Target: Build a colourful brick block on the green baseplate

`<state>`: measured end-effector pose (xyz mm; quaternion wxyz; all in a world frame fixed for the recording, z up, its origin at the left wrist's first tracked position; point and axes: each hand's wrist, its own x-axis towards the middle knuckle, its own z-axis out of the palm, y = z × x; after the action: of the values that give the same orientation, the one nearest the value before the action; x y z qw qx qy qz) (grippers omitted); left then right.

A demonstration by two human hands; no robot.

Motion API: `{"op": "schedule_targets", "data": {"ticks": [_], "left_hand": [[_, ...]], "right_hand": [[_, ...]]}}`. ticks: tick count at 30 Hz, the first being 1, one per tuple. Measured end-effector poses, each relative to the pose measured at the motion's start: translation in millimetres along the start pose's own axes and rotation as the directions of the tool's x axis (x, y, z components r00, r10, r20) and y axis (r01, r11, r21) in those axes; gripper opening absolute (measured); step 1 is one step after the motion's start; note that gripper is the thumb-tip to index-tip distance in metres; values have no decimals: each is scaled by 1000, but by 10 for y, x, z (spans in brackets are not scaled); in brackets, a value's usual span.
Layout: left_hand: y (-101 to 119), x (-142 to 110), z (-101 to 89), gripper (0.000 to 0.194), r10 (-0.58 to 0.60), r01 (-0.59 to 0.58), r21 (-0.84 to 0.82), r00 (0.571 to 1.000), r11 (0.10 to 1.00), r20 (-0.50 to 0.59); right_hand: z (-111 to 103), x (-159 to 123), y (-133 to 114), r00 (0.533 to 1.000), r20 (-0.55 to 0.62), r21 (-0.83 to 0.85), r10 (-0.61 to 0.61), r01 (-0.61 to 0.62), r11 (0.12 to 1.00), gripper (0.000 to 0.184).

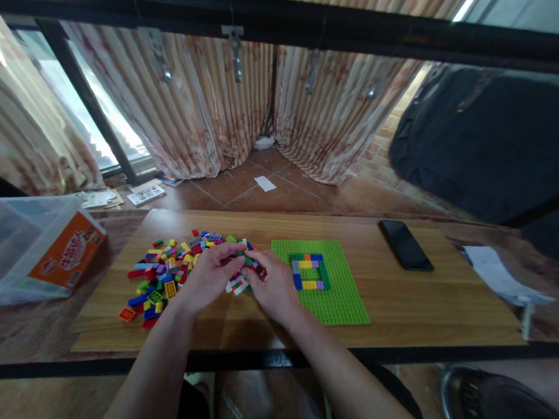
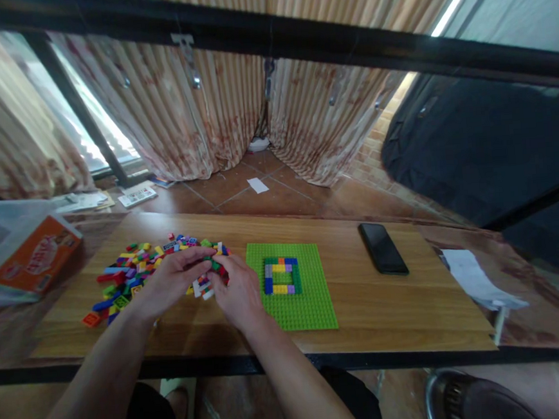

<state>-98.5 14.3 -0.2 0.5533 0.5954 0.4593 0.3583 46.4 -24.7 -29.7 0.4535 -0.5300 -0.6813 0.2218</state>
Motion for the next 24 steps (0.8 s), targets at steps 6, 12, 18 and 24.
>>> {"op": "schedule_targets", "data": {"ticks": [6,12,18,24], "left_hand": [[-39,3,98,31,73,-73,-2,997,997,14],[-8,-23,17,30,109,-109,16,994,994,-17],[63,-185,-831,33,92,110,305,811,946,-577],[-31,-398,-1273,28,-53,513,605,788,609,-614]], "right_hand": [[-79,4,11,1000,-16,-50,3,-3,999,21],[-159,-10,43,1000,-24,-25,0,0,1000,22],[-220,-18,101,996,-84,-13,14,-15,1000,23],[-214,-32,101,998,-68,-32,7,-9,999,24]]}}
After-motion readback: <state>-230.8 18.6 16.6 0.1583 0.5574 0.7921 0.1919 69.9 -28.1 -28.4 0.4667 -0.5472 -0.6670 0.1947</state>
